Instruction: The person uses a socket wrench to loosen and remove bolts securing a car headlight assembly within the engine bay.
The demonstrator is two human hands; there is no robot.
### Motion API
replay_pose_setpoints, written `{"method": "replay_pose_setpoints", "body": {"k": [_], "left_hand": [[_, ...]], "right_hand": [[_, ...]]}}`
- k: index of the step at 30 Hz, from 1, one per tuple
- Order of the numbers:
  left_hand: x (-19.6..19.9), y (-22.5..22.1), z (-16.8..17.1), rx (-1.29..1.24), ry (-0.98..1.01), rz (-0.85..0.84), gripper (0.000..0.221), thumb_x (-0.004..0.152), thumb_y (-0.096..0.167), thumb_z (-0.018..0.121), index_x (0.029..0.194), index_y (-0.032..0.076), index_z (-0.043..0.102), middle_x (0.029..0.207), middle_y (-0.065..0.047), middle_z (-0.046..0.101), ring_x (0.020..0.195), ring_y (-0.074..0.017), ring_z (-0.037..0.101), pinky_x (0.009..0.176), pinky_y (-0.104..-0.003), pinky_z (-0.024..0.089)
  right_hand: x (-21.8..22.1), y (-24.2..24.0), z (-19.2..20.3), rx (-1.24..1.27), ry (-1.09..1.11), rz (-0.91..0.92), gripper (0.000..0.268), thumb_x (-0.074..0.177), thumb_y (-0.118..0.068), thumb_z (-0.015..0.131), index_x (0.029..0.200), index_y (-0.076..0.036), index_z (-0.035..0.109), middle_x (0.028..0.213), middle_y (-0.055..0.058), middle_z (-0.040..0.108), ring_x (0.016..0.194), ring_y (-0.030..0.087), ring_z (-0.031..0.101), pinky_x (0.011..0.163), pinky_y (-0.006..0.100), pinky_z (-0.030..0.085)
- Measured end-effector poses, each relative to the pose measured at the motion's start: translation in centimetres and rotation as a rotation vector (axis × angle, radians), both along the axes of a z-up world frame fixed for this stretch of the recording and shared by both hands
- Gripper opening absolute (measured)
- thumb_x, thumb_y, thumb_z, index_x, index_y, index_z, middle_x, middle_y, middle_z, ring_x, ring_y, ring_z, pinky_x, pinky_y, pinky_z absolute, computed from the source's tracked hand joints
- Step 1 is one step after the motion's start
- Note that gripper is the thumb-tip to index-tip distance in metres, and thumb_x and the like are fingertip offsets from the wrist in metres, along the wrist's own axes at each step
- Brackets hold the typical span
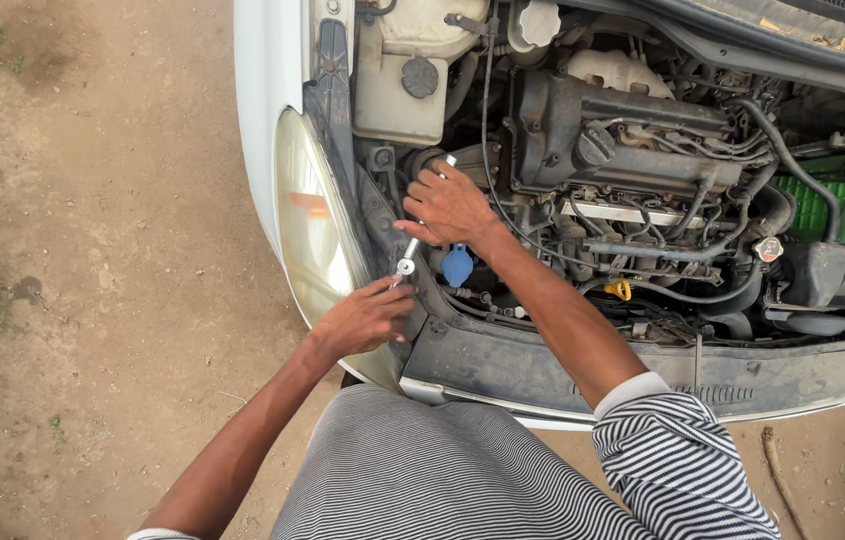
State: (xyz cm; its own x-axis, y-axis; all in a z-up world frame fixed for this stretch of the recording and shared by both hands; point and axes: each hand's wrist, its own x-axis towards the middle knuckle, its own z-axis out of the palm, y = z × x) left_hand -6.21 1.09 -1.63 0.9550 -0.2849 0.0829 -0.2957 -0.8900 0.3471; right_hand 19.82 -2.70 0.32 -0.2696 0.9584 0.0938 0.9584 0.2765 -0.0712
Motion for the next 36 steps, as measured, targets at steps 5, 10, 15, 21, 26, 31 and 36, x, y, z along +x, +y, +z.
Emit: {"method": "replay_pose_setpoints", "body": {"k": [5, 10, 15, 21, 26, 31, 36], "left_hand": [[-1.1, 2.4, 3.3, -0.148, -0.078, 0.333, 0.038, 0.088, 0.031, 0.065, 0.122, 0.015, 0.07, 0.139, -0.002, 0.058, 0.139, -0.0255, 0.044, 0.12, -0.052, 0.027], [2.4, 2.6, 3.9, -0.365, -0.148, 0.89, 0.042, 0.1, 0.009, 0.062, 0.142, 0.005, 0.058, 0.147, -0.01, 0.054, 0.142, -0.0313, 0.044, 0.116, -0.048, 0.035], [10.3, 3.2, 3.0, -0.338, -0.18, 0.813, 0.06, 0.079, -0.015, 0.062, 0.136, 0.004, 0.061, 0.148, -0.01, 0.051, 0.146, -0.0328, 0.041, 0.121, -0.046, 0.035], [15.9, 0.6, 0.1, -0.181, 0.012, 0.442, 0.082, 0.068, -0.016, 0.067, 0.144, 0.006, 0.048, 0.153, -0.01, 0.043, 0.142, -0.0329, 0.042, 0.118, -0.041, 0.039], [16.8, -1.7, -1.6, 0.071, 0.05, 0.625, 0.088, 0.071, -0.005, 0.069, 0.152, 0.009, 0.037, 0.148, -0.017, 0.049, 0.105, -0.0272, 0.071, 0.067, -0.033, 0.063], [17.4, -5.7, -2.3, 0.098, 0.094, 0.756, 0.057, 0.09, 0.007, 0.066, 0.145, 0.01, 0.049, 0.097, -0.007, 0.072, 0.075, -0.0208, 0.076, 0.053, -0.032, 0.058], [16.4, -8.6, -5.5, -0.037, 0.145, 0.649, 0.017, 0.105, 0.028, 0.059, 0.112, 0.012, 0.059, 0.071, -0.004, 0.074, 0.066, -0.0231, 0.075, 0.051, -0.036, 0.056]], "right_hand": [[-2.3, -5.6, -2.7, -0.016, 0.14, -0.466, 0.051, 0.104, -0.041, 0.055, 0.066, -0.01, 0.071, 0.063, 0.011, 0.067, 0.055, 0.031, 0.064, 0.064, 0.045, 0.049], [-8.9, -11.5, -6.4, -0.198, 0.254, -1.035, 0.07, 0.11, -0.053, 0.042, 0.068, -0.002, 0.07, 0.06, 0.019, 0.063, 0.054, 0.037, 0.062, 0.053, 0.047, 0.048], [-15.8, -12.6, -9.5, -0.476, 1.535, -1.428, 0.08, 0.117, -0.069, 0.023, 0.082, -0.005, 0.055, 0.062, 0.001, 0.042, 0.055, 0.022, 0.045, 0.052, 0.042, 0.041], [-24.1, -6.1, -9.4, -0.024, 3.003, -1.345, 0.033, 0.11, -0.043, 0.043, 0.096, -0.017, 0.06, 0.088, -0.002, 0.061, 0.089, 0.016, 0.061, 0.078, 0.034, 0.053], [-23.8, -8.2, -8.3, -0.216, 2.807, -0.825, 0.028, 0.113, -0.034, 0.049, 0.105, -0.009, 0.058, 0.097, 0.004, 0.065, 0.095, 0.02, 0.064, 0.087, 0.036, 0.054], [-21.6, -12.0, -3.3, -0.364, 2.115, -1.336, 0.028, 0.105, -0.032, 0.054, 0.114, -0.005, 0.055, 0.107, 0.009, 0.072, 0.099, 0.018, 0.066, 0.086, 0.037, 0.054], [-10.2, -15.4, 1.4, -0.998, 1.13, -0.612, 0.028, 0.096, -0.025, 0.057, 0.105, -0.002, 0.072, 0.085, 0.008, 0.076, 0.077, 0.02, 0.073, 0.076, 0.037, 0.058]]}}
